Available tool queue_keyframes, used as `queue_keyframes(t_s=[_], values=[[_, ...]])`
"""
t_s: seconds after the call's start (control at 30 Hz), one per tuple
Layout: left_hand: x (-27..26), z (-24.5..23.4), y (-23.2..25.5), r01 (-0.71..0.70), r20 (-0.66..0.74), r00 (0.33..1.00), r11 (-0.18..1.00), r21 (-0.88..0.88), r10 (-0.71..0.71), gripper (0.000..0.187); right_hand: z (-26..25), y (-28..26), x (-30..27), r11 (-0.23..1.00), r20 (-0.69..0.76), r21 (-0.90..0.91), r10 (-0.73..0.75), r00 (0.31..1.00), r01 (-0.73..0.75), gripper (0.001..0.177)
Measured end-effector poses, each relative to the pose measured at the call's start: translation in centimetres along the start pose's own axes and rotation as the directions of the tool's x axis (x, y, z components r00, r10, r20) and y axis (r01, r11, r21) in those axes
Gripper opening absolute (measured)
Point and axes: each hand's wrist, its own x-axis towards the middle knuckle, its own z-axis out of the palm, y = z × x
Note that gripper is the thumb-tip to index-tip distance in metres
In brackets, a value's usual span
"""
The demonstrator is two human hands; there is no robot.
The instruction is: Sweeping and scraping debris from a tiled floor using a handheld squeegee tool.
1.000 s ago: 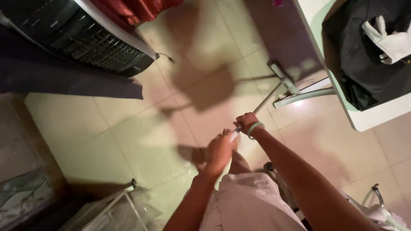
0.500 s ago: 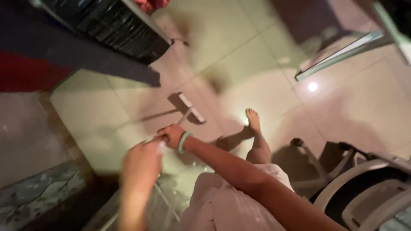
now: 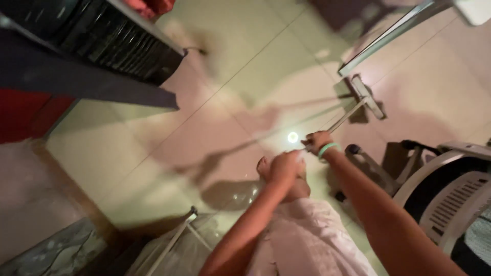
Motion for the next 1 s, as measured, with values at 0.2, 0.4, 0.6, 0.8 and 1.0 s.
queue_keyframes(t_s=[0.2, 0.4, 0.6, 0.8, 1.0], values=[[-8.3, -24.2, 0.1, 0.182, -0.088, 0.977, 0.976, -0.121, -0.194, 0.030, -5.5, -19.2, 4.0, 0.809, 0.082, 0.561, -0.266, 0.961, 0.176, 0.022], [-5.5, -34.1, 9.1, 0.373, -0.199, 0.926, 0.848, 0.376, -0.320, 0.017, -10.3, -29.0, 11.7, 0.621, -0.229, 0.524, -0.557, 0.799, 0.583, 0.019], [12.6, -22.0, 11.8, 0.290, -0.340, 0.917, 0.933, 0.212, -0.207, 0.021, -13.1, -8.8, 22.2, 0.789, -0.026, 0.318, -0.547, 0.837, 0.526, 0.038], [28.0, -8.7, 18.7, 0.177, -0.209, 0.964, 0.984, 0.036, -0.166, 0.021, -19.9, 19.0, 25.1, 0.959, -0.097, 0.089, -0.262, 0.960, 0.270, 0.042], [31.5, -6.3, 12.5, 0.054, -0.318, 0.929, 0.917, -0.395, -0.192, 0.032, -14.7, 23.2, 29.5, 0.888, -0.239, 0.269, -0.312, 0.919, 0.372, 0.024]])
